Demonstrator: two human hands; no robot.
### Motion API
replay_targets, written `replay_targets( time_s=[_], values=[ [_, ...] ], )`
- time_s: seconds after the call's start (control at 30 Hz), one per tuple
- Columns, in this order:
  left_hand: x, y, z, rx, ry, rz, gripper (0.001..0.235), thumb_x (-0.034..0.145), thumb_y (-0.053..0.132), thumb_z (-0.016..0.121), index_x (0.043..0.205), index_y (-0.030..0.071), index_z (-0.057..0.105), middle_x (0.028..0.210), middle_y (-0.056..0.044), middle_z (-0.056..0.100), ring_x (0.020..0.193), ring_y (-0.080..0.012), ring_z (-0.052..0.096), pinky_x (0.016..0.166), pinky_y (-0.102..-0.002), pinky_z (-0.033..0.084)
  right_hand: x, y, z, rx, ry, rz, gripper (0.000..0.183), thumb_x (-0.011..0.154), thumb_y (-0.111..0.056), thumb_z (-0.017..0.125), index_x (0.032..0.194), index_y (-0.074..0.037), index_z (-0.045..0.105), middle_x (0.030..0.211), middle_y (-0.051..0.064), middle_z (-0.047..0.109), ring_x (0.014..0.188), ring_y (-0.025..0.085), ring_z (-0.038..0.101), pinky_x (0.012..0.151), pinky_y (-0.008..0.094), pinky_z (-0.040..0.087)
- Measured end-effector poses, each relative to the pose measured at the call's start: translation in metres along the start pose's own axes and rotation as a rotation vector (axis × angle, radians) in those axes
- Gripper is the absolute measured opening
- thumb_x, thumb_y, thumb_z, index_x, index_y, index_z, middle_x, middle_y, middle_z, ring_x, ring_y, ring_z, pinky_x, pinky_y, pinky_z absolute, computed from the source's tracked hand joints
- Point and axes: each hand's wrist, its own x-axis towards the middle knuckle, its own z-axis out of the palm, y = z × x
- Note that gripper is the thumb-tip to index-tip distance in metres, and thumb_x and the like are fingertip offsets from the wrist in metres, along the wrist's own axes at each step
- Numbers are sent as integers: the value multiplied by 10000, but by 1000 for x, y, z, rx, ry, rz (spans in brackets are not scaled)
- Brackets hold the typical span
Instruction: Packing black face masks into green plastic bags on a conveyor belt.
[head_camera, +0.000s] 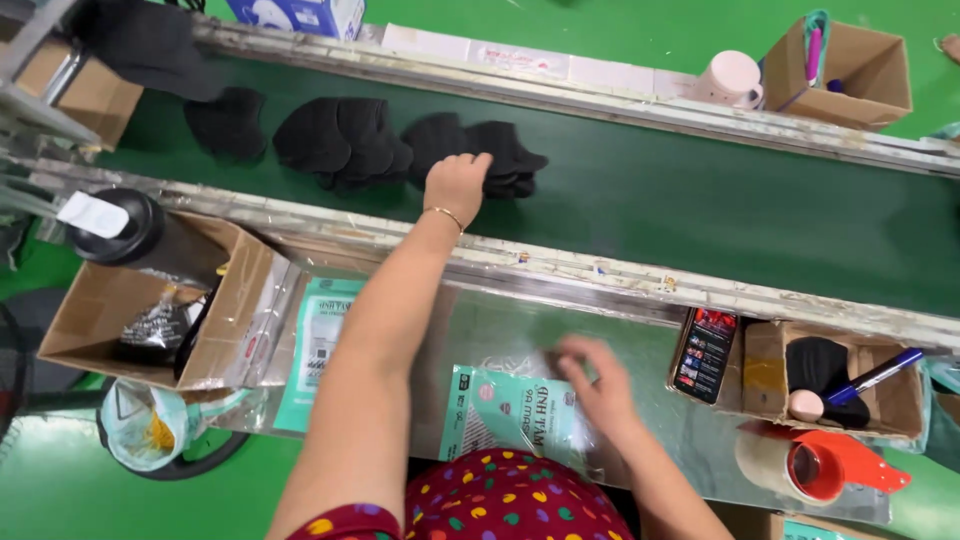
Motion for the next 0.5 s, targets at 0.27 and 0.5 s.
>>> replay_targets(
  time_s=[0.27, 0.5],
  values=[
    [-161, 82, -127, -932, 7, 673, 753, 807, 178, 840, 1490, 149, 524, 1476, -67, 619, 1366, -310, 598, 1211, -442, 439, 27, 7, -8, -145, 174, -173, 903, 671, 11, 834, 1479, -91, 444, 1435, 153, 574, 1350, 336, 571, 1163, 462, 463],
    [-219, 79, -48, -1053, -59, 344, 1283, 608, 388, 971, 1586, 67, 205, 1580, -200, 317, 1472, -408, 328, 1226, -473, 264, 25, 10, 38, 542, -125, -18, 1357, 663, -76, 938, 1584, -149, -55, 1482, 117, 429, 1370, 236, 471, 1134, 381, 380]
  ],
)
